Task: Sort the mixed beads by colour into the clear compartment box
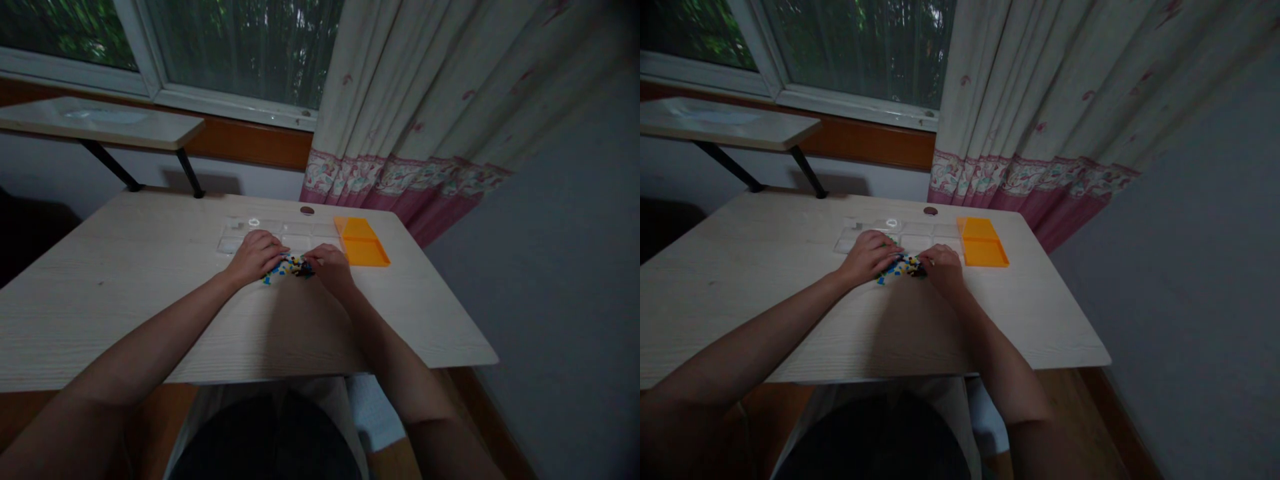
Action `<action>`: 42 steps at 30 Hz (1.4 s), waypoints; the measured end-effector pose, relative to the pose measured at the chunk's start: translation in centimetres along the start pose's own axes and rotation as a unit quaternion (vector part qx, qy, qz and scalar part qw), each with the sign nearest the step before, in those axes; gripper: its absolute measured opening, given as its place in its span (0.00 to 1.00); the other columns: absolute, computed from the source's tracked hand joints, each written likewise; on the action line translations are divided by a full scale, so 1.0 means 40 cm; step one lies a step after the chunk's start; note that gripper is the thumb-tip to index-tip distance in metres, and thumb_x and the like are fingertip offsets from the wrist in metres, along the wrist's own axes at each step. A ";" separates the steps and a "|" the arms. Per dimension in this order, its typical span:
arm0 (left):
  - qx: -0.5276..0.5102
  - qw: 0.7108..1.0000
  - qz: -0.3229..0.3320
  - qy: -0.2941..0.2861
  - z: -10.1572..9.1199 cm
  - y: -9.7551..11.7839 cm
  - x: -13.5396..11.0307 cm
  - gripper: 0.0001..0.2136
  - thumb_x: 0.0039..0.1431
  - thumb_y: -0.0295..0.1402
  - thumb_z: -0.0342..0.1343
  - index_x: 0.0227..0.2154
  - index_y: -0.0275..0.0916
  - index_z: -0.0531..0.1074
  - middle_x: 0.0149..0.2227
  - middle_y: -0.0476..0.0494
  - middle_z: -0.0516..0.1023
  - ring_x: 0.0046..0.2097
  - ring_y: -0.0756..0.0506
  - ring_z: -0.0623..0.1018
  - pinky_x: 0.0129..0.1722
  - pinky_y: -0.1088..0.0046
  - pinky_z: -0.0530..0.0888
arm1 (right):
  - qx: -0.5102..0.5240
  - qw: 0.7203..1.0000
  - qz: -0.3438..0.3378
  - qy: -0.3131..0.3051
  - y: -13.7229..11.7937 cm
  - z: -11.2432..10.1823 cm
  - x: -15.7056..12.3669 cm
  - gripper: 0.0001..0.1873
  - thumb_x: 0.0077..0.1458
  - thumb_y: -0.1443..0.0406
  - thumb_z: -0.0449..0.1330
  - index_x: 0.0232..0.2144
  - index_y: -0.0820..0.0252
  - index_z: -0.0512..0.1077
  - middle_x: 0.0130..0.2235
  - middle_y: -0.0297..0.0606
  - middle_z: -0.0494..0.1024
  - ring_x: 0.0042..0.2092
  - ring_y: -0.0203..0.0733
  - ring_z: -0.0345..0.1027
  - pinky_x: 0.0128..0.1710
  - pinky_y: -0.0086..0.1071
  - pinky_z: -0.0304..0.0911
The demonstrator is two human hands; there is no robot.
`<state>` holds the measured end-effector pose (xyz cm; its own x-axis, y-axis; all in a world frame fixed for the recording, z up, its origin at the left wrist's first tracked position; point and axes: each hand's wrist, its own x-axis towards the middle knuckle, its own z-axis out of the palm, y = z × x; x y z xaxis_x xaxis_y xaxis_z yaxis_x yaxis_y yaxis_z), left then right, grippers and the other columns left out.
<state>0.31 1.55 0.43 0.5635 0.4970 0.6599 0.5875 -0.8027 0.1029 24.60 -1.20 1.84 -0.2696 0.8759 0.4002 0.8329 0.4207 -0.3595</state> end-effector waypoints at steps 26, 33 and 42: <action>0.025 0.997 0.066 0.000 -0.004 0.017 0.004 0.11 0.66 0.38 0.52 0.45 0.45 0.77 0.39 0.45 0.79 0.46 0.44 0.72 0.50 0.60 0.67 | 0.298 0.954 0.027 -0.021 -0.012 0.068 0.000 0.13 0.58 0.56 0.60 0.34 0.56 0.80 0.34 0.37 0.79 0.37 0.39 0.72 0.40 0.31 0.66; 0.031 0.999 0.001 0.003 -0.004 0.014 0.001 0.10 0.65 0.39 0.53 0.40 0.44 0.78 0.39 0.45 0.79 0.46 0.42 0.72 0.50 0.59 0.66 | 0.248 0.969 -0.002 -0.008 -0.015 0.065 0.002 0.14 0.62 0.59 0.56 0.38 0.56 0.80 0.37 0.38 0.80 0.41 0.39 0.72 0.44 0.32 0.66; 0.027 0.972 -0.208 0.106 0.012 -0.056 -0.012 0.09 0.60 0.38 0.56 0.34 0.41 0.78 0.38 0.41 0.77 0.46 0.40 0.70 0.50 0.55 0.66 | -0.126 0.986 0.106 -0.033 0.023 -0.032 0.009 0.12 0.61 0.64 0.56 0.40 0.56 0.80 0.43 0.43 0.80 0.48 0.47 0.67 0.49 0.39 0.57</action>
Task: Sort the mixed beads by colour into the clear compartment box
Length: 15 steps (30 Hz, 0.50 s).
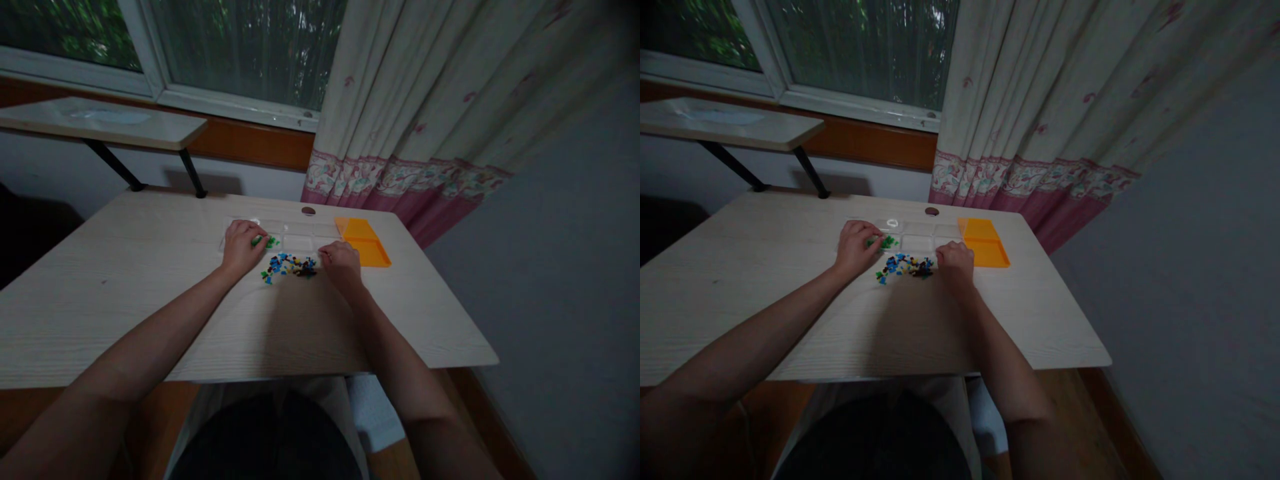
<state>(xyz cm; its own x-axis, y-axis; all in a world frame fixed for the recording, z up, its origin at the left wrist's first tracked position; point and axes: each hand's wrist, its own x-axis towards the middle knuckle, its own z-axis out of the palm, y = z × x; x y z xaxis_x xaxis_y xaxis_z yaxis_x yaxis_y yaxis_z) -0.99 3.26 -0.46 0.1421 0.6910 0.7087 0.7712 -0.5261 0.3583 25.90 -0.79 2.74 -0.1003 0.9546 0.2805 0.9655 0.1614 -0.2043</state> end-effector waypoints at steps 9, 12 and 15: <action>0.009 1.000 -0.012 0.001 0.011 -0.008 -0.004 0.08 0.59 0.38 0.57 0.34 0.41 0.78 0.39 0.42 0.76 0.46 0.39 0.70 0.48 0.56 0.66 | -0.063 0.995 -0.034 -0.076 0.006 0.003 -0.009 0.12 0.61 0.60 0.58 0.38 0.56 0.81 0.42 0.46 0.79 0.45 0.48 0.67 0.42 0.37 0.57; 0.014 1.000 -0.020 -0.005 0.011 -0.010 -0.003 0.09 0.60 0.39 0.57 0.35 0.42 0.79 0.39 0.42 0.76 0.46 0.39 0.70 0.49 0.55 0.66 | -0.074 0.993 -0.036 -0.082 0.001 0.003 -0.011 0.12 0.61 0.61 0.57 0.38 0.56 0.81 0.42 0.46 0.79 0.45 0.48 0.67 0.42 0.37 0.57; 0.013 1.000 -0.022 -0.005 0.013 -0.013 -0.003 0.10 0.61 0.39 0.56 0.35 0.41 0.79 0.39 0.41 0.76 0.46 0.39 0.70 0.49 0.55 0.66 | -0.079 0.993 -0.034 -0.083 -0.002 0.001 -0.011 0.13 0.61 0.61 0.56 0.38 0.57 0.80 0.42 0.46 0.79 0.45 0.49 0.68 0.42 0.37 0.57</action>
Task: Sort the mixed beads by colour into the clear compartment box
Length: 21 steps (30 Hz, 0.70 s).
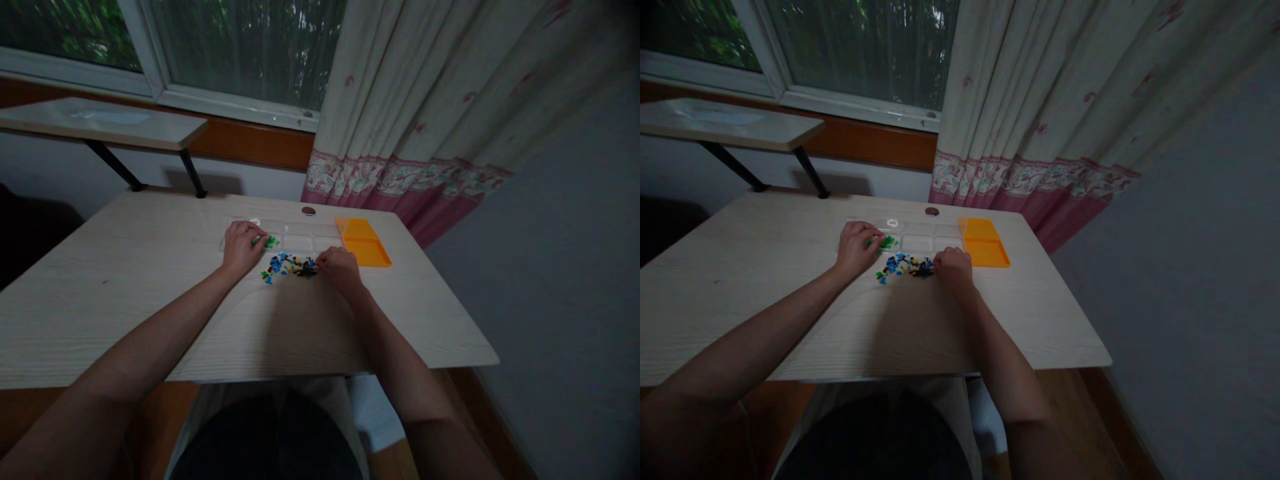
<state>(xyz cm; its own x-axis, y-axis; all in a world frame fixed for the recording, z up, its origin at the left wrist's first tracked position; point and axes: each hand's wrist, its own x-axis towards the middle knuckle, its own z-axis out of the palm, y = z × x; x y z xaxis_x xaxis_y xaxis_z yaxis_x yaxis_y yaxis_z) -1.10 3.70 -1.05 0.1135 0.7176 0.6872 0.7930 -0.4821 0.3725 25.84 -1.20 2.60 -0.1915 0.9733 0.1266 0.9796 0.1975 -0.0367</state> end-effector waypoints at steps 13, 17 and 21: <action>-0.005 0.999 0.034 0.012 -0.002 0.004 -0.001 0.12 0.65 0.38 0.52 0.36 0.41 0.79 0.39 0.40 0.76 0.46 0.40 0.70 0.48 0.56 0.66 | 0.168 0.983 -0.014 0.079 -0.003 0.011 0.012 0.09 0.59 0.65 0.59 0.34 0.57 0.81 0.38 0.41 0.80 0.42 0.43 0.69 0.45 0.35 0.60; -0.035 0.991 0.124 -0.039 -0.022 0.041 -0.003 0.12 0.66 0.37 0.50 0.41 0.43 0.78 0.41 0.41 0.76 0.48 0.41 0.70 0.51 0.57 0.66 | 0.336 0.937 -0.029 0.089 -0.026 0.032 0.017 0.08 0.56 0.64 0.60 0.32 0.57 0.80 0.35 0.38 0.80 0.38 0.39 0.70 0.42 0.32 0.64; -0.037 0.968 0.233 -0.089 -0.039 0.085 -0.011 0.12 0.65 0.40 0.52 0.45 0.45 0.77 0.42 0.43 0.77 0.48 0.41 0.71 0.53 0.57 0.65 | 0.495 0.868 -0.015 0.047 -0.056 0.043 0.014 0.11 0.53 0.58 0.62 0.31 0.58 0.80 0.33 0.37 0.80 0.35 0.38 0.71 0.38 0.31 0.66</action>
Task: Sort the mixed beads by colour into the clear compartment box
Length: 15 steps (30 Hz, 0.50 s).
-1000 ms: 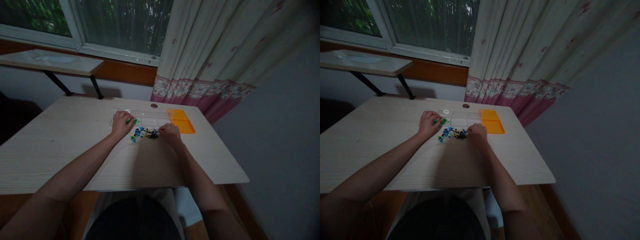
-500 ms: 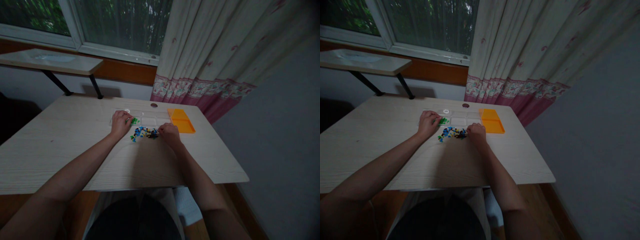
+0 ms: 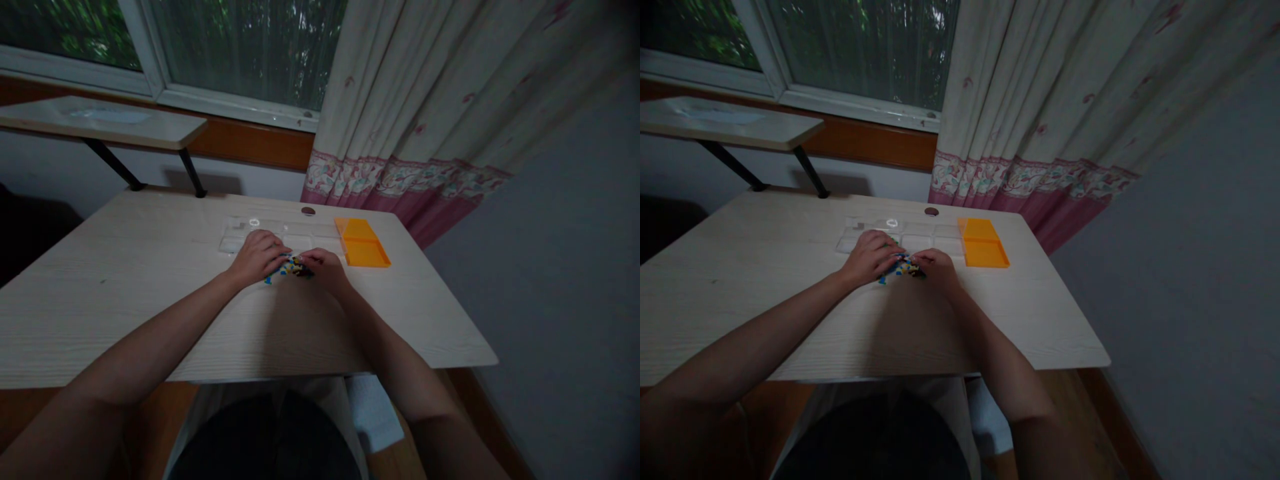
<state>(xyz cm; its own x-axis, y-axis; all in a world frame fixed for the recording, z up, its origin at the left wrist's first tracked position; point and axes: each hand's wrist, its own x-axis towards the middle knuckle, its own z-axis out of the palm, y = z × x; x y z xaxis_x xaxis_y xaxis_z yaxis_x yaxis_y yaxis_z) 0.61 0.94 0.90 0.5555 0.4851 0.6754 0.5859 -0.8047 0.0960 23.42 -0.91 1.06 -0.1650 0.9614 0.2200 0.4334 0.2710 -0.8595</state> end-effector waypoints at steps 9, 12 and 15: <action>0.006 1.000 0.030 0.003 0.002 0.013 -0.002 0.11 0.64 0.40 0.53 0.45 0.48 0.76 0.40 0.44 0.78 0.48 0.41 0.71 0.54 0.55 0.64 | 0.107 0.993 0.025 -0.040 -0.005 0.022 -0.009 0.18 0.50 0.51 0.63 0.32 0.59 0.79 0.33 0.36 0.81 0.35 0.37 0.71 0.38 0.32 0.67; 0.010 0.999 0.036 0.003 0.002 0.011 -0.002 0.11 0.65 0.39 0.53 0.45 0.48 0.77 0.40 0.45 0.79 0.48 0.42 0.71 0.54 0.55 0.64 | 0.099 0.994 0.023 -0.042 -0.004 0.023 -0.009 0.19 0.51 0.50 0.63 0.33 0.59 0.80 0.32 0.36 0.80 0.34 0.37 0.71 0.37 0.31 0.67; 0.025 0.999 0.047 0.011 0.000 0.010 -0.001 0.10 0.65 0.38 0.53 0.44 0.47 0.77 0.39 0.45 0.79 0.47 0.42 0.71 0.53 0.56 0.65 | 0.087 0.995 0.015 -0.036 -0.001 0.026 -0.009 0.18 0.52 0.50 0.62 0.32 0.59 0.79 0.32 0.36 0.80 0.34 0.37 0.71 0.37 0.32 0.66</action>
<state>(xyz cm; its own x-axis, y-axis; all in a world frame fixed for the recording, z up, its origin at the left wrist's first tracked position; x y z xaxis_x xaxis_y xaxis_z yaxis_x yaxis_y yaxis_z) 0.83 0.59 0.89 0.5971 0.4003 0.6952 0.5607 -0.8280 -0.0047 22.53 -1.30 0.55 -0.2206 0.9614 0.1646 0.2806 0.2242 -0.9333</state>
